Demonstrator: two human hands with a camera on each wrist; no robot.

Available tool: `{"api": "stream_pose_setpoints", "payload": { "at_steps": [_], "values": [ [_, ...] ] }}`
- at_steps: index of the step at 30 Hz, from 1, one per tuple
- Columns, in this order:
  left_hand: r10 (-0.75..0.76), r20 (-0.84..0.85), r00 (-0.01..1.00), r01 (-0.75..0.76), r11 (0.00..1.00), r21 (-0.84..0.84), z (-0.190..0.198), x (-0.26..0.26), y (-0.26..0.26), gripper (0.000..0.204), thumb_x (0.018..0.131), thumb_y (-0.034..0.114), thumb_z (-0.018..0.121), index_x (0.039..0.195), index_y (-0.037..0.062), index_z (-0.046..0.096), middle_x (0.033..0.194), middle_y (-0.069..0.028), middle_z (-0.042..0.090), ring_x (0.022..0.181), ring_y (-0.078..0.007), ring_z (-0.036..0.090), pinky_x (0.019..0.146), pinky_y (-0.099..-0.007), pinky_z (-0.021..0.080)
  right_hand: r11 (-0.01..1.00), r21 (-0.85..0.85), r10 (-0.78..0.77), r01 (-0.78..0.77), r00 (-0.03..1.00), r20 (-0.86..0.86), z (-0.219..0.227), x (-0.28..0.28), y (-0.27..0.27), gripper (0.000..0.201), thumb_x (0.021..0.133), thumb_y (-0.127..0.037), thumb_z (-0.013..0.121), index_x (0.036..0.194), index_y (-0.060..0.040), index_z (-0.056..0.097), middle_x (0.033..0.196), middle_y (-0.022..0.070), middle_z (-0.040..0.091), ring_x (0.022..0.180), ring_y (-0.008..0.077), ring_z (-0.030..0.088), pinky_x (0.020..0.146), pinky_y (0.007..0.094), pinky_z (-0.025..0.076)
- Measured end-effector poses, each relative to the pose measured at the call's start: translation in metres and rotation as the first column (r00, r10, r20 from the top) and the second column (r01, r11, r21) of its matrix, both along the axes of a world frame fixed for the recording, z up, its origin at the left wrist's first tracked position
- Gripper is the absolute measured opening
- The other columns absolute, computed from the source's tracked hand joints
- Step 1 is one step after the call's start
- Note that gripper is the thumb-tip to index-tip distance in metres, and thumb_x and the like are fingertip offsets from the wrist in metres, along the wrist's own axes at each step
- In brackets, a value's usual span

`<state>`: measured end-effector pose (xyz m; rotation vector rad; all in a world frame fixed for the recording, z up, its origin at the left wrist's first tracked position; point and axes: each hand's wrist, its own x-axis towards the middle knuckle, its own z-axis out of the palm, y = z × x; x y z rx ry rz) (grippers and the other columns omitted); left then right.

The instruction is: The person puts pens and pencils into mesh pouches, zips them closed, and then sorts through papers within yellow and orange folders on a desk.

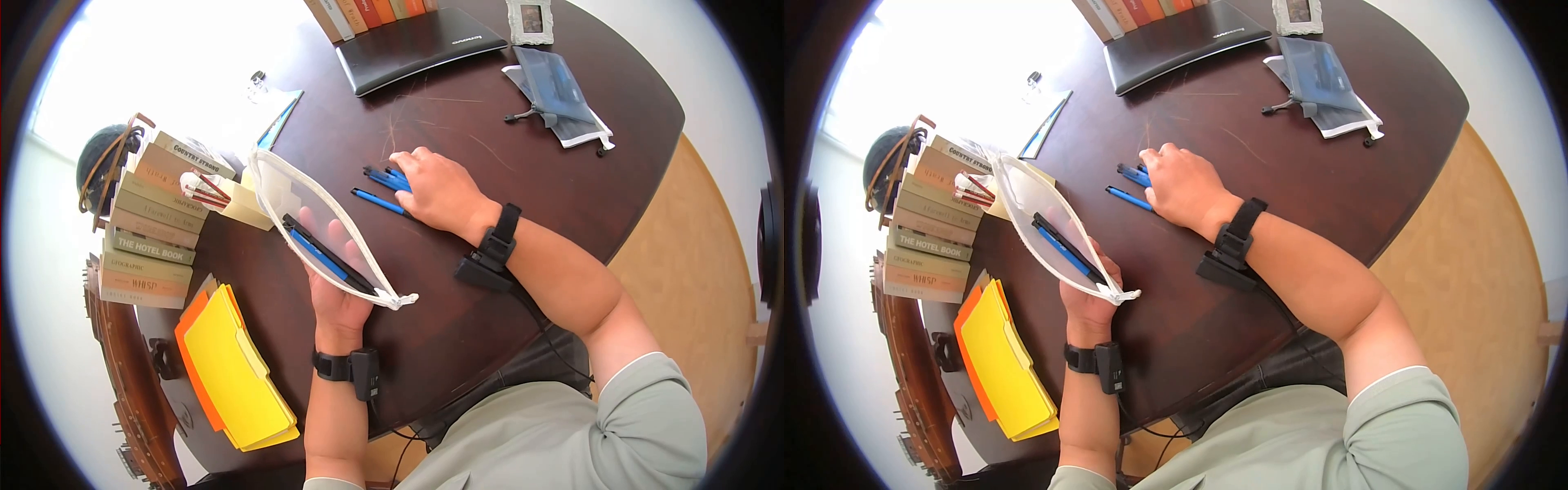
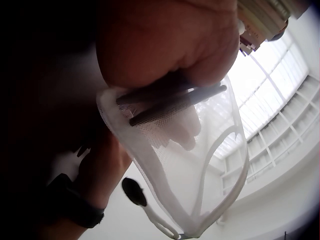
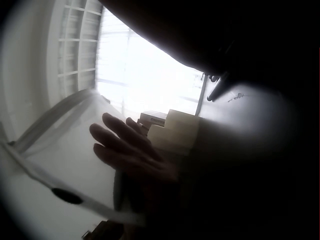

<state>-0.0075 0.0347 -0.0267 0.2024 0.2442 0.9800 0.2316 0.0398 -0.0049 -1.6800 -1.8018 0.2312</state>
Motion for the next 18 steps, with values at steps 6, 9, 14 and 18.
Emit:
{"api": "stream_pose_setpoints", "payload": {
  "at_steps": [6, 9, 14, 18],
  "values": [
    [-0.026, 0.009, 1.000, 0.025, 0.997, 0.074, 0.004, 0.004, -0.001, 0.049, 0.103, 0.061, 0.046, 0.149, 0.0450, 0.051, 0.132, 0.0071, 0.066, 0.117, -0.0139, 0.066, 0.098, -0.0345, 0.061, 0.996, -0.089, -0.024, 0.023, 1.000, -0.006, 0.000, 0.005, 0.006, 0.044, 0.088, -0.018, 0.064, 0.128, -0.0012, 0.063, 0.106, 0.0225, 0.067, 0.098, 0.0406, 0.067, 0.090, 0.0482, 0.055],
    [-0.027, -0.006, 1.000, 0.028, 0.992, 0.125, 0.011, 0.008, -0.002, 0.049, 0.103, 0.061, 0.046, 0.149, 0.0450, 0.051, 0.131, 0.0073, 0.067, 0.115, -0.0134, 0.067, 0.096, -0.0340, 0.062, 0.992, -0.121, -0.036, 0.039, 0.999, 0.023, -0.001, 0.005, 0.008, 0.042, 0.087, -0.018, 0.063, 0.125, 0.0012, 0.065, 0.106, 0.0230, 0.067, 0.099, 0.0405, 0.067, 0.090, 0.0481, 0.055],
    [-0.005, -0.047, 0.999, 0.011, 0.992, 0.127, 0.014, 0.009, -0.003, 0.050, 0.102, 0.062, 0.047, 0.149, 0.0451, 0.051, 0.129, 0.0080, 0.067, 0.109, -0.0120, 0.067, 0.094, -0.0321, 0.062, 0.999, -0.029, -0.041, 0.042, 0.999, 0.029, -0.002, 0.004, 0.006, 0.018, 0.087, -0.010, 0.059, 0.097, 0.0029, 0.067, 0.103, 0.0258, 0.065, 0.095, 0.0412, 0.068, 0.087, 0.0473, 0.057],
    [0.036, -0.074, 0.997, -0.031, 0.997, 0.066, 0.018, 0.013, -0.004, 0.050, 0.102, 0.062, 0.047, 0.149, 0.0451, 0.051, 0.126, 0.0087, 0.068, 0.106, -0.0113, 0.067, 0.092, -0.0310, 0.063, 0.999, -0.038, -0.031, 0.032, 0.999, 0.035, 0.001, 0.005, 0.005, 0.018, 0.088, -0.009, 0.059, 0.099, 0.0033, 0.066, 0.105, 0.0261, 0.065, 0.096, 0.0413, 0.068, 0.087, 0.0467, 0.058]
  ]
}}
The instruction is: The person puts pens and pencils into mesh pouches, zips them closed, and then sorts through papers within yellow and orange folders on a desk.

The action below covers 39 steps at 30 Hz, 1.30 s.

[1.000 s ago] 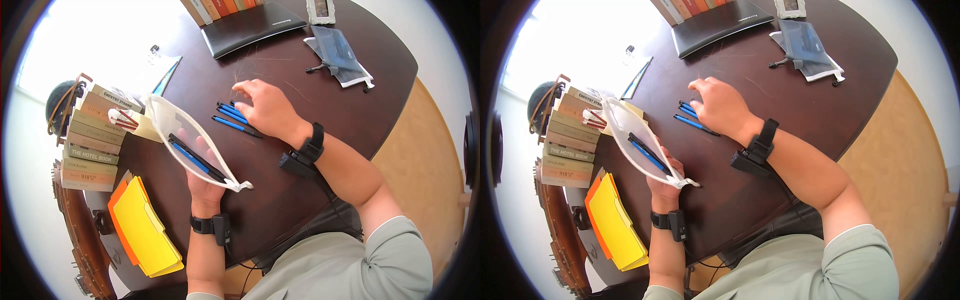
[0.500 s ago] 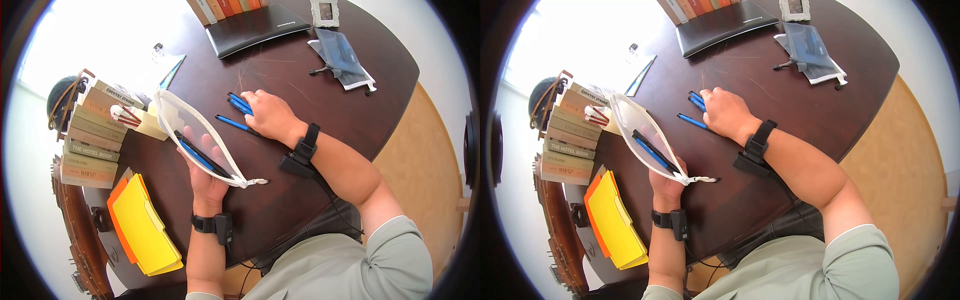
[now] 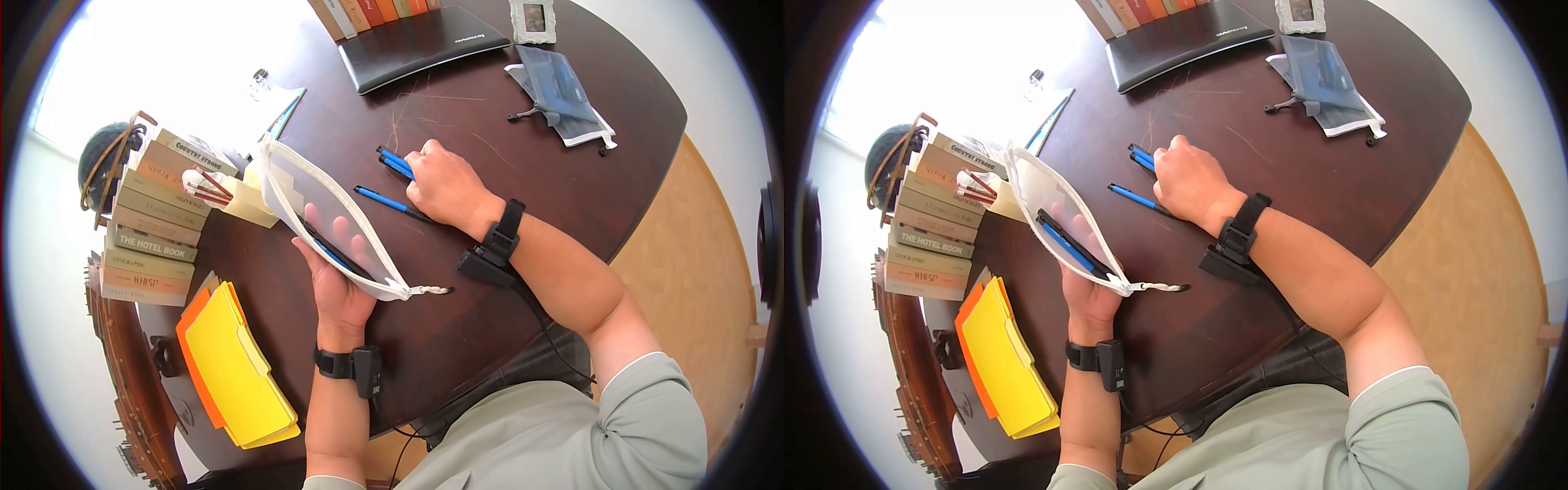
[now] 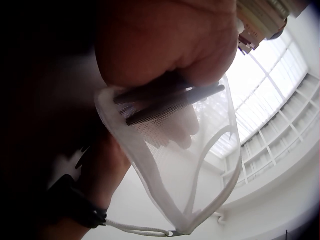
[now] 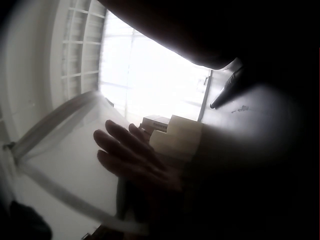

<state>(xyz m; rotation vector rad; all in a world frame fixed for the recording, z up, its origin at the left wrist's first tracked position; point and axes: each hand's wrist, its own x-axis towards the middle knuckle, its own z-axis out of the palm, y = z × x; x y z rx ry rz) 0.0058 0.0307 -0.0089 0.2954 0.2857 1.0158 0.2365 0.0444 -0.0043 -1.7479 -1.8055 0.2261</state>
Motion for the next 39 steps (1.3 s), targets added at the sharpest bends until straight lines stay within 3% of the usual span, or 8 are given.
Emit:
{"api": "stream_pose_setpoints", "payload": {
  "at_steps": [8, 10, 11, 14, 17, 30, 36, 39],
  "values": [
    [0.002, 0.035, 0.999, -0.002, 1.000, -0.012, -0.007, -0.002, 0.003, 0.049, 0.104, 0.059, 0.046, 0.148, 0.0407, 0.053, 0.129, 0.0086, 0.066, 0.112, -0.0128, 0.065, 0.099, -0.0320, 0.059, 0.996, 0.073, -0.024, 0.055, 0.930, -0.367, 0.010, -0.002, 0.005, 0.022, 0.098, -0.016, 0.059, 0.108, 0.0028, 0.061, 0.091, 0.0231, 0.067, 0.088, 0.0423, 0.068, 0.081, 0.0481, 0.055],
    [0.038, -0.001, 0.999, -0.038, 0.999, -0.001, -0.008, -0.002, 0.003, 0.043, 0.107, 0.053, 0.048, 0.146, 0.0383, 0.057, 0.131, 0.0101, 0.069, 0.116, -0.0129, 0.067, 0.104, -0.0345, 0.056, 0.992, 0.095, -0.020, 0.089, 0.826, -0.563, 0.028, -0.005, -0.003, 0.021, 0.101, -0.020, 0.060, 0.106, 0.0009, 0.061, 0.085, 0.0165, 0.065, 0.081, 0.0325, 0.067, 0.073, 0.0426, 0.054],
    [0.035, -0.075, 0.997, -0.032, 0.998, 0.048, -0.005, 0.000, 0.000, 0.050, 0.105, 0.057, 0.046, 0.150, 0.0370, 0.052, 0.134, 0.0078, 0.066, 0.118, -0.0131, 0.064, 0.106, -0.0343, 0.054, 0.989, 0.102, -0.013, 0.104, 0.760, -0.650, 0.037, -0.008, -0.006, 0.021, 0.102, -0.021, 0.060, 0.105, -0.0001, 0.061, 0.081, 0.0132, 0.064, 0.078, 0.0275, 0.067, 0.069, 0.0398, 0.054],
    [0.087, -0.253, 0.964, -0.082, 0.996, 0.030, 0.006, 0.008, -0.006, 0.055, 0.106, 0.060, 0.041, 0.151, 0.0296, 0.050, 0.133, 0.0003, 0.060, 0.118, -0.0157, 0.060, 0.107, -0.0372, 0.053, 0.998, 0.057, 0.061, -0.021, 0.234, -0.970, 0.043, -0.009, -0.009, 0.019, 0.103, -0.023, 0.063, 0.103, -0.0042, 0.061, 0.078, 0.0030, 0.059, 0.069, 0.0114, 0.057, 0.059, 0.0274, 0.047],
    [0.062, -0.301, 0.952, -0.076, 0.996, -0.036, 0.014, 0.015, -0.008, 0.059, 0.105, 0.063, 0.041, 0.150, 0.0265, 0.050, 0.133, -0.0015, 0.061, 0.116, -0.0216, 0.061, 0.105, -0.0419, 0.053, 0.992, 0.061, 0.064, -0.111, 0.017, -0.998, 0.070, -0.011, -0.029, 0.016, 0.104, -0.017, 0.061, 0.113, -0.0040, 0.060, 0.084, -0.0029, 0.054, 0.073, 0.0039, 0.051, 0.057, 0.0201, 0.041],
    [0.020, -0.290, 0.957, -0.017, 1.000, 0.013, 0.004, 0.014, -0.004, 0.071, 0.105, 0.066, 0.031, 0.152, 0.0153, 0.045, 0.139, -0.0079, 0.060, 0.122, -0.0274, 0.061, 0.108, -0.0475, 0.052, 0.996, 0.042, 0.070, -0.080, 0.396, -0.916, 0.070, -0.026, -0.042, 0.021, 0.097, -0.022, 0.071, 0.097, -0.0015, 0.070, 0.080, 0.0003, 0.069, 0.073, 0.0056, 0.059, 0.065, 0.0259, 0.048],
    [0.029, -0.287, 0.958, -0.017, 0.999, 0.044, 0.004, 0.015, -0.003, 0.070, 0.105, 0.067, 0.022, 0.161, 0.0248, 0.031, 0.153, -0.0162, 0.050, 0.133, -0.0309, 0.055, 0.110, -0.0465, 0.049, 0.999, 0.036, 0.031, -0.006, 0.656, -0.754, 0.070, -0.025, -0.042, 0.022, 0.093, -0.021, 0.075, 0.096, 0.0005, 0.071, 0.078, 0.0050, 0.071, 0.068, 0.0087, 0.062, 0.064, 0.0266, 0.050],
    [0.037, -0.295, 0.955, -0.021, 0.998, 0.058, 0.011, 0.019, -0.007, 0.070, 0.105, 0.066, 0.023, 0.161, 0.0242, 0.032, 0.153, -0.0171, 0.050, 0.132, -0.0311, 0.056, 0.109, -0.0464, 0.051, 0.995, -0.050, 0.006, -0.087, 0.550, -0.835, 0.071, -0.026, -0.043, 0.021, 0.091, -0.019, 0.075, 0.097, 0.0010, 0.071, 0.077, 0.0075, 0.072, 0.066, 0.0118, 0.065, 0.062, 0.0285, 0.051]
  ]
}}
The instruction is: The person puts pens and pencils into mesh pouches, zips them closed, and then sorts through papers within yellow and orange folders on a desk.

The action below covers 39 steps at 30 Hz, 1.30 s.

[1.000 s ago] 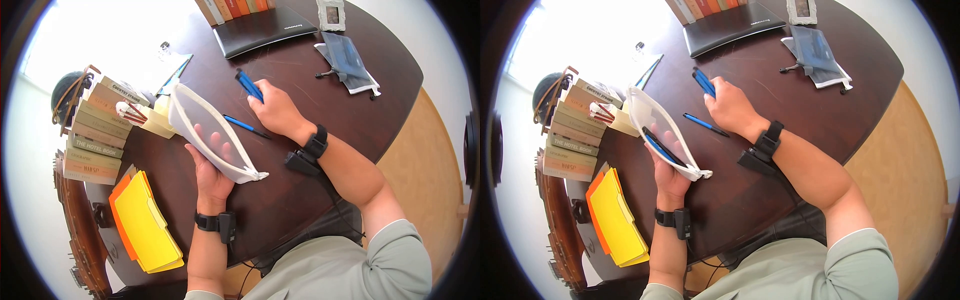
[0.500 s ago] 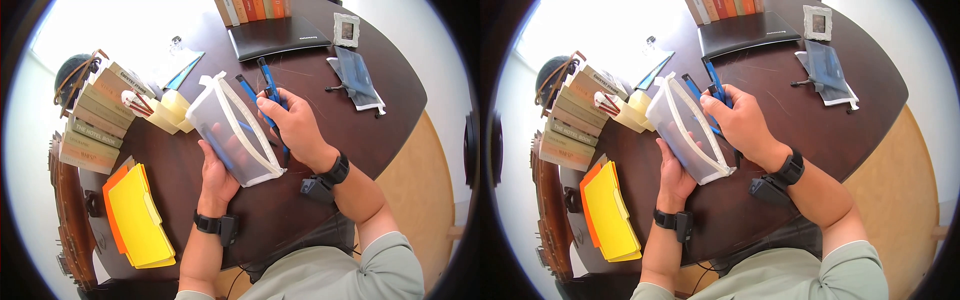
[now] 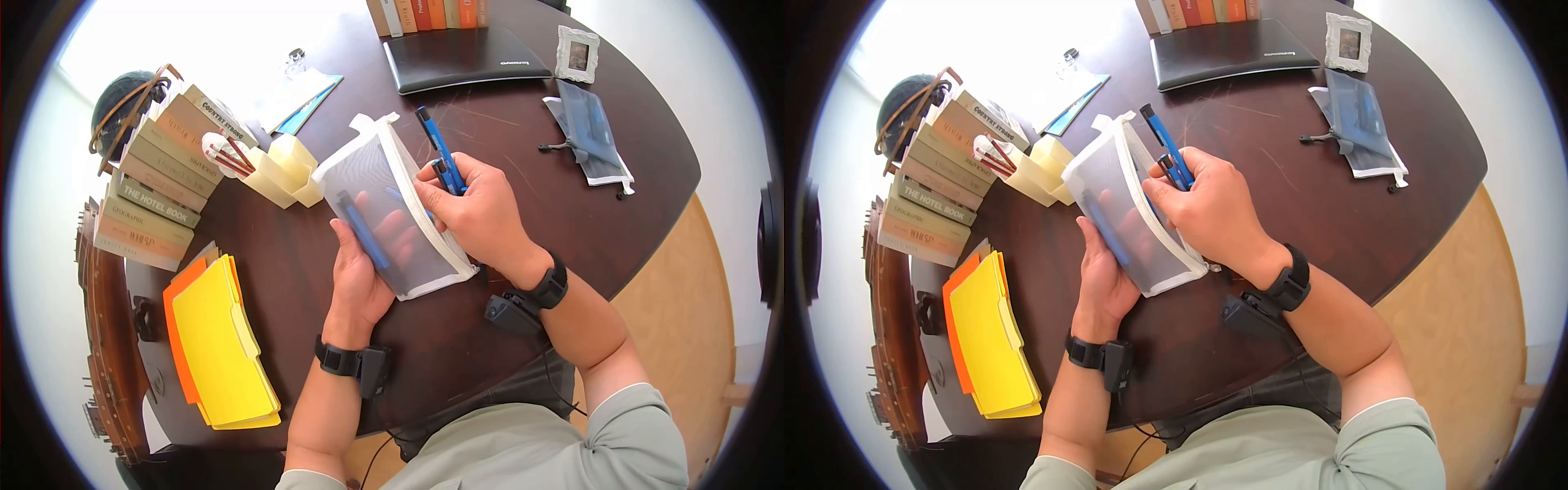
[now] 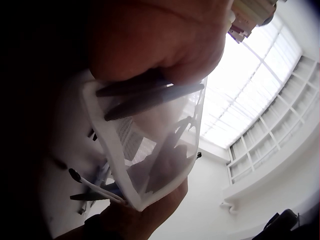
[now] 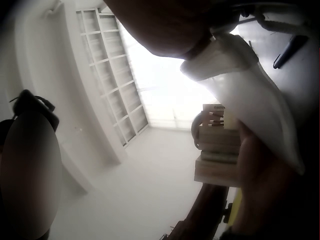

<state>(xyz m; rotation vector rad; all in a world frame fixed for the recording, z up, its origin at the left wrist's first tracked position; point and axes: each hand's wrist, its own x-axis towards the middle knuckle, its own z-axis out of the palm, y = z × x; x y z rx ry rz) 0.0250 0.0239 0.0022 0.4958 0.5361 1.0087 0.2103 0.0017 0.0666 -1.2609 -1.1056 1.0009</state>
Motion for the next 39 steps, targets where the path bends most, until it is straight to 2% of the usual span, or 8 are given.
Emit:
{"api": "stream_pose_setpoints", "payload": {
  "at_steps": [3, 9, 13, 17, 26, 34, 38, 39],
  "values": [
    [-0.060, 0.009, 0.998, 0.060, 0.998, 0.010, -0.003, -0.003, 0.002, 0.071, 0.107, 0.064, 0.021, 0.160, 0.0184, 0.034, 0.155, -0.0112, 0.049, 0.138, -0.0290, 0.053, 0.117, -0.0487, 0.045, 0.995, 0.100, -0.039, 0.028, 0.992, 0.116, -0.005, -0.001, 0.001, 0.020, 0.091, -0.018, 0.073, 0.097, 0.0018, 0.071, 0.076, 0.0081, 0.073, 0.064, 0.0128, 0.066, 0.061, 0.0293, 0.051],
    [-0.013, -0.008, 1.000, 0.013, 1.000, 0.006, -0.003, -0.002, 0.001, 0.070, 0.105, 0.066, 0.026, 0.162, 0.0256, 0.033, 0.151, -0.0182, 0.051, 0.127, -0.0315, 0.059, 0.105, -0.0448, 0.052, 0.997, 0.080, -0.025, 0.008, 0.978, 0.206, 0.000, 0.000, -0.001, 0.020, 0.093, -0.018, 0.073, 0.097, 0.0010, 0.072, 0.075, 0.0063, 0.073, 0.065, 0.0106, 0.067, 0.059, 0.0281, 0.051],
    [-0.002, -0.043, 0.999, 0.002, 1.000, -0.007, -0.003, -0.003, 0.002, 0.068, 0.106, 0.066, 0.025, 0.161, 0.0270, 0.035, 0.149, -0.0183, 0.053, 0.126, -0.0323, 0.060, 0.103, -0.0436, 0.053, 0.996, 0.084, -0.022, 0.034, 0.990, -0.142, 0.003, 0.001, 0.003, 0.027, 0.101, -0.027, 0.070, 0.092, -0.0016, 0.069, 0.078, 0.0057, 0.073, 0.062, 0.0072, 0.061, 0.054, 0.0245, 0.046],
    [0.005, -0.093, 0.996, -0.006, 1.000, -0.009, -0.001, -0.003, 0.001, 0.068, 0.106, 0.066, 0.024, 0.160, 0.0273, 0.037, 0.149, -0.0185, 0.053, 0.125, -0.0327, 0.060, 0.101, -0.0440, 0.053, 0.973, 0.126, -0.111, 0.192, 0.873, -0.474, 0.006, 0.016, 0.009, 0.032, 0.106, -0.034, 0.064, 0.096, -0.0040, 0.064, 0.081, 0.0065, 0.071, 0.056, 0.0054, 0.053, 0.048, 0.0222, 0.039],
    [-0.016, -0.127, 0.992, 0.017, 1.000, 0.002, -0.002, -0.003, 0.001, 0.071, 0.103, 0.069, 0.032, 0.158, 0.0266, 0.040, 0.142, -0.0178, 0.058, 0.121, -0.0331, 0.063, 0.099, -0.0451, 0.055, 0.864, 0.136, -0.179, 0.486, 0.547, -0.817, 0.019, 0.060, 0.013, 0.027, 0.109, -0.038, 0.055, 0.099, -0.0129, 0.057, 0.081, -0.0056, 0.054, 0.055, 0.0041, 0.035, 0.048, 0.0201, 0.027],
    [-0.054, -0.185, 0.981, 0.059, 0.998, 0.020, 0.000, 0.000, -0.003, 0.072, 0.103, 0.070, 0.032, 0.158, 0.0252, 0.041, 0.137, -0.0189, 0.062, 0.117, -0.0336, 0.065, 0.099, -0.0461, 0.055, 0.910, 0.182, -0.125, 0.373, 0.665, -0.736, 0.004, 0.022, 0.007, 0.033, 0.109, -0.040, 0.056, 0.103, -0.0082, 0.054, 0.082, 0.0014, 0.060, 0.059, 0.0069, 0.046, 0.048, 0.0231, 0.033],
    [-0.065, -0.143, 0.988, 0.067, 0.998, 0.003, -0.003, 0.000, -0.002, 0.071, 0.104, 0.068, 0.031, 0.157, 0.0235, 0.041, 0.137, -0.0195, 0.061, 0.117, -0.0344, 0.065, 0.101, -0.0476, 0.054, 0.948, 0.245, -0.020, 0.204, 0.806, -0.592, -0.004, 0.000, 0.008, 0.040, 0.110, -0.043, 0.053, 0.115, -0.0034, 0.056, 0.086, 0.0016, 0.062, 0.066, 0.0052, 0.049, 0.056, 0.0212, 0.041],
    [-0.069, -0.121, 0.990, 0.069, 0.998, -0.001, -0.006, -0.001, -0.001, 0.070, 0.104, 0.068, 0.031, 0.157, 0.0231, 0.041, 0.138, -0.0196, 0.061, 0.118, -0.0346, 0.065, 0.101, -0.0480, 0.054, 0.957, 0.278, 0.083, 0.078, 0.848, -0.523, -0.013, 0.002, 0.007, 0.042, 0.112, -0.041, 0.048, 0.130, -0.0026, 0.053, 0.098, 0.0031, 0.062, 0.080, 0.0077, 0.053, 0.069, 0.0221, 0.047]
  ]
}}
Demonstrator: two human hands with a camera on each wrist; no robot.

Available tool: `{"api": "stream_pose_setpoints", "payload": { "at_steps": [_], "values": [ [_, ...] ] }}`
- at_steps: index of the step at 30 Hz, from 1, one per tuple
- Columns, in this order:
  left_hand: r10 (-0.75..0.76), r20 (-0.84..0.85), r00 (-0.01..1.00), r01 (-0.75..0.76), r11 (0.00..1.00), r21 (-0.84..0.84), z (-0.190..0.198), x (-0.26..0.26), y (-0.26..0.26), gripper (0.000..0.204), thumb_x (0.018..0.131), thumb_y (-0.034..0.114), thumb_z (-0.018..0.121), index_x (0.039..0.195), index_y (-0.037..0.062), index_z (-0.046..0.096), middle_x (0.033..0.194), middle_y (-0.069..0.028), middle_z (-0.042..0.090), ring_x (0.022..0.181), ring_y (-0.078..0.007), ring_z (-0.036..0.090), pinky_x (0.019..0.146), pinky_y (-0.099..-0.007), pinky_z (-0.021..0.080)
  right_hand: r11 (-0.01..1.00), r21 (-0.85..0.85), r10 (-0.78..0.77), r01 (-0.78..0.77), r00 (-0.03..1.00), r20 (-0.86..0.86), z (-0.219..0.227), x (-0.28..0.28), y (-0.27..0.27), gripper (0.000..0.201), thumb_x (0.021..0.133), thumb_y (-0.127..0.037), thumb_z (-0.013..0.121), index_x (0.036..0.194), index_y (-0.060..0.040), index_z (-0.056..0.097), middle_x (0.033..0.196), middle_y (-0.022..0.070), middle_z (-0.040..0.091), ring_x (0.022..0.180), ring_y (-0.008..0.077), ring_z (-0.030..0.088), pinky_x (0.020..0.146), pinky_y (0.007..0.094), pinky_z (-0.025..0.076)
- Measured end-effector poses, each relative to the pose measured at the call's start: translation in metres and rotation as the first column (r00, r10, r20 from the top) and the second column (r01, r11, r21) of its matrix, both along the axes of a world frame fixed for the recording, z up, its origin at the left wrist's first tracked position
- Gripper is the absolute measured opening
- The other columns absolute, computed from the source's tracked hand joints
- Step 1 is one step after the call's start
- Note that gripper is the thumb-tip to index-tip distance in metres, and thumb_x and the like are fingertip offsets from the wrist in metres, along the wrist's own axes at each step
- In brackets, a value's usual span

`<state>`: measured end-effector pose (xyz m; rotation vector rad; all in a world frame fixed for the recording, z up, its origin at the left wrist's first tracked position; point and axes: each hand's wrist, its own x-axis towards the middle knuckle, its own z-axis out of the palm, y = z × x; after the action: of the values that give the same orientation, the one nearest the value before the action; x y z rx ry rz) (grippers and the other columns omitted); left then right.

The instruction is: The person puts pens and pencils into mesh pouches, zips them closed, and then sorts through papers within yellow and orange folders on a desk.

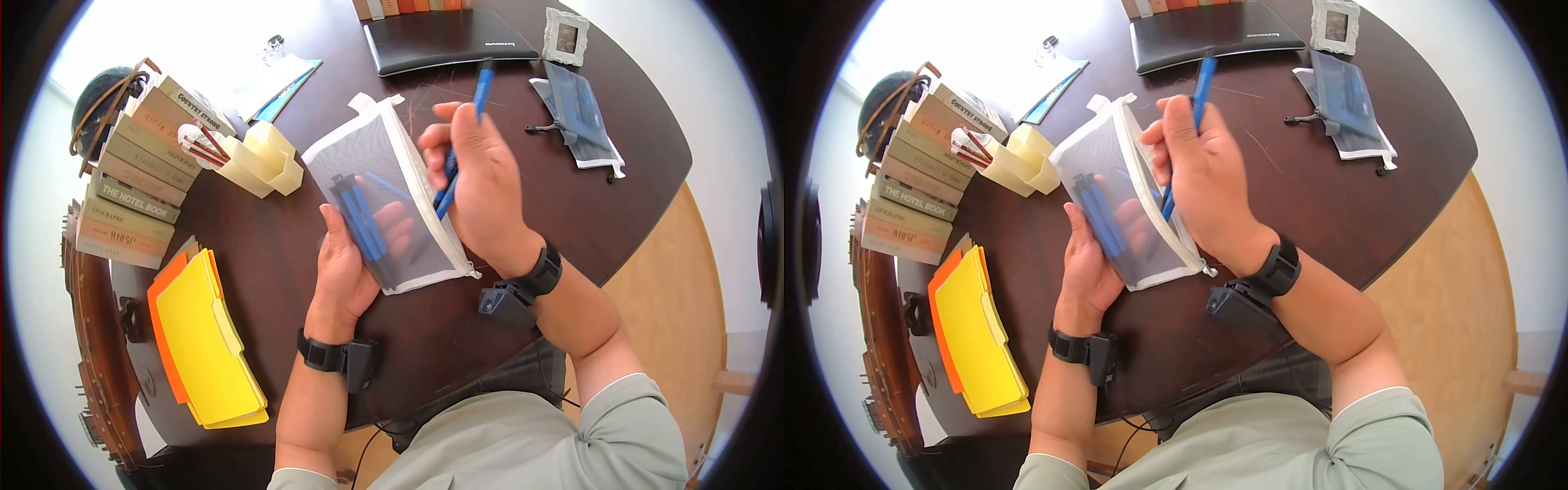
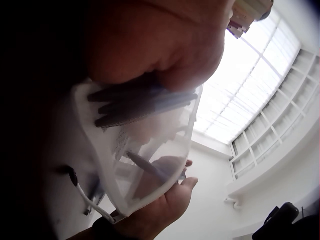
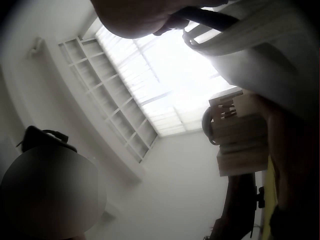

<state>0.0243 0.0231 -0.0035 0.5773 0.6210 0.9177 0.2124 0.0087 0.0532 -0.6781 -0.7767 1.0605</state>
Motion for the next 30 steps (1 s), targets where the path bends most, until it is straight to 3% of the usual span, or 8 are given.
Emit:
{"api": "stream_pose_setpoints", "payload": {
  "at_steps": [4, 7, 13, 16, 19, 25, 30],
  "values": [
    [0.012, 0.085, 0.996, -0.012, 1.000, -0.003, -0.004, -0.001, 0.003, 0.069, 0.105, 0.066, 0.029, 0.158, 0.0222, 0.039, 0.142, -0.0198, 0.058, 0.121, -0.0347, 0.063, 0.102, -0.0485, 0.054, 0.982, -0.134, 0.149, -0.136, 0.984, 0.093, 0.001, -0.006, -0.002, 0.050, 0.113, -0.042, 0.045, 0.143, -0.0022, 0.047, 0.113, 0.0051, 0.062, 0.095, 0.0111, 0.059, 0.087, 0.0257, 0.053],
    [0.047, 0.075, 0.996, -0.045, 0.999, -0.023, -0.001, -0.002, 0.001, 0.068, 0.106, 0.066, 0.029, 0.158, 0.0224, 0.038, 0.145, -0.0195, 0.056, 0.123, -0.0347, 0.061, 0.103, -0.0484, 0.053, 0.982, -0.132, 0.140, -0.135, 0.990, 0.028, 0.005, -0.008, -0.002, 0.047, 0.114, -0.037, 0.044, 0.145, -0.0017, 0.046, 0.119, 0.0083, 0.064, 0.102, 0.0144, 0.062, 0.091, 0.0296, 0.054],
    [0.059, 0.102, 0.993, -0.056, 0.998, -0.036, -0.003, -0.001, 0.003, 0.068, 0.106, 0.065, 0.028, 0.158, 0.0222, 0.038, 0.146, -0.0189, 0.055, 0.126, -0.0353, 0.059, 0.105, -0.0487, 0.052, 0.942, -0.168, 0.230, -0.291, 0.923, -0.308, 0.018, 0.000, -0.005, 0.041, 0.111, -0.014, 0.046, 0.149, 0.0008, 0.040, 0.121, 0.0111, 0.063, 0.109, 0.0198, 0.064, 0.093, 0.0338, 0.055],
    [0.042, 0.123, 0.992, -0.038, 0.999, -0.034, -0.002, 0.002, 0.002, 0.069, 0.105, 0.066, 0.029, 0.158, 0.0209, 0.038, 0.145, -0.0196, 0.055, 0.126, -0.0356, 0.060, 0.105, -0.0496, 0.053, 0.954, -0.111, 0.242, -0.278, 0.935, -0.258, 0.006, 0.005, -0.001, 0.040, 0.107, -0.004, 0.048, 0.147, -0.0008, 0.041, 0.122, 0.0125, 0.063, 0.110, 0.0204, 0.064, 0.096, 0.0338, 0.055],
    [0.019, 0.115, 0.993, -0.015, 0.999, -0.042, 0.008, 0.005, -0.002, 0.071, 0.105, 0.066, 0.031, 0.157, 0.0184, 0.039, 0.142, -0.0208, 0.057, 0.124, -0.0361, 0.062, 0.104, -0.0504, 0.054, 0.985, -0.051, 0.151, -0.164, 0.968, -0.200, 0.003, 0.000, -0.001, 0.040, 0.106, 0.001, 0.049, 0.146, -0.0033, 0.046, 0.121, 0.0084, 0.063, 0.122, 0.0242, 0.062, 0.105, 0.0394, 0.054],
    [-0.080, 0.005, 0.997, 0.080, 0.996, -0.035, 0.006, 0.002, -0.005, 0.072, 0.105, 0.064, 0.032, 0.155, 0.0130, 0.040, 0.134, -0.0231, 0.063, 0.119, -0.0373, 0.066, 0.101, -0.0505, 0.057, 0.976, 0.219, 0.056, 0.006, 0.960, -0.274, 0.000, -0.001, 0.004, 0.039, 0.106, 0.003, 0.050, 0.144, -0.0068, 0.047, 0.120, 0.0055, 0.062, 0.128, 0.0235, 0.059, 0.110, 0.0418, 0.050],
    [-0.156, 0.038, 0.987, 0.158, 0.985, -0.061, 0.006, 0.008, -0.012, 0.072, 0.106, 0.063, 0.031, 0.155, 0.0116, 0.040, 0.132, -0.0236, 0.064, 0.117, -0.0378, 0.067, 0.100, -0.0512, 0.057, 0.987, 0.162, 0.057, -0.006, 0.947, -0.316, 0.006, -0.002, -0.002, 0.042, 0.106, 0.004, 0.049, 0.145, -0.0090, 0.042, 0.124, 0.0085, 0.059, 0.128, 0.0239, 0.056, 0.109, 0.0398, 0.050]
  ]
}}
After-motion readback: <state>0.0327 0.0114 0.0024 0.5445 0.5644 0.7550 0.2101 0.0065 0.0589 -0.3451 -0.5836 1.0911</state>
